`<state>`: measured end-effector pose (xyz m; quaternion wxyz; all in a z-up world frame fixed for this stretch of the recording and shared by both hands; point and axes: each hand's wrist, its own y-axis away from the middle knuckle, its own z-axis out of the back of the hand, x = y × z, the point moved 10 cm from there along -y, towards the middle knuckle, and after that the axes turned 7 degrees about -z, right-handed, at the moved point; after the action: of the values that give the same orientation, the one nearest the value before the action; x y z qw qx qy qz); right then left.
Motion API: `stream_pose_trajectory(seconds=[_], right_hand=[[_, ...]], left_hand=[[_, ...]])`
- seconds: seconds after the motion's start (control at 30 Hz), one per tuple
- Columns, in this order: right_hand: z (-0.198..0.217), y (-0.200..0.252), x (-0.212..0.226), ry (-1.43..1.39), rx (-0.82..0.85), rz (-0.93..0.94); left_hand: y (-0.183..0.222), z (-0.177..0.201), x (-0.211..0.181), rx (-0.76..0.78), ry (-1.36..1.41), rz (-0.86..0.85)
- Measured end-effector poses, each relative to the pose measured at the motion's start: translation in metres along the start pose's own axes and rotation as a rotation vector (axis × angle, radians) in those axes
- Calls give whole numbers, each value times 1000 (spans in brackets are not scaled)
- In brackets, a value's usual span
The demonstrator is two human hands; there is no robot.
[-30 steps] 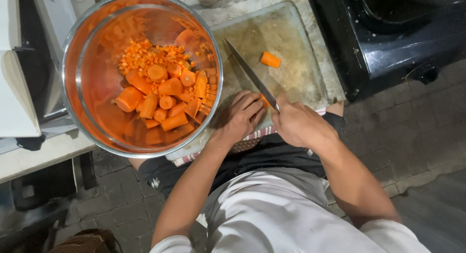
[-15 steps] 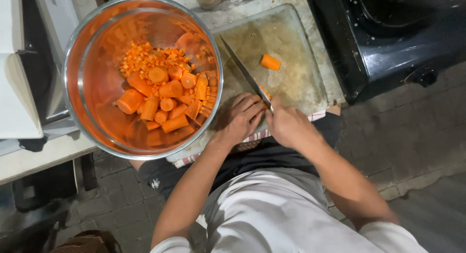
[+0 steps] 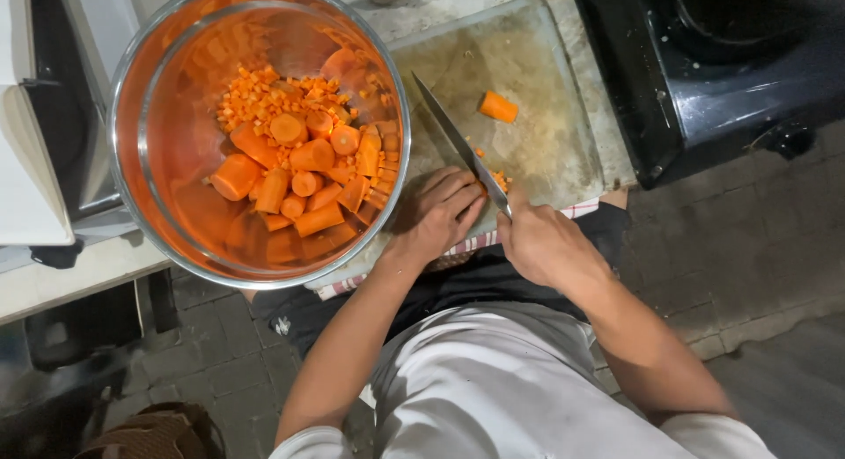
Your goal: Dicing carrots on a cutting board and transferring them to a metal bowl.
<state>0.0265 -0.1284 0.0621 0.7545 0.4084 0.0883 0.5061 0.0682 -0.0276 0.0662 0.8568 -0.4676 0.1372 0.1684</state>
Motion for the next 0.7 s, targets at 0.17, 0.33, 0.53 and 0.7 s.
stream_pose_trajectory(seconds=[0.17, 0.33, 0.53, 0.7], right_hand=[[-15, -19, -5, 23, -98, 58], [3, -22, 0, 34, -73, 73], [12, -4, -1, 22, 29, 18], [1, -1, -6, -4, 45, 32]], left_hand=[[2, -3, 2, 36, 2, 28], [-5, 5, -6, 11, 27, 12], [-6, 7, -9, -9, 54, 7], [3, -1, -4, -8, 18, -13]])
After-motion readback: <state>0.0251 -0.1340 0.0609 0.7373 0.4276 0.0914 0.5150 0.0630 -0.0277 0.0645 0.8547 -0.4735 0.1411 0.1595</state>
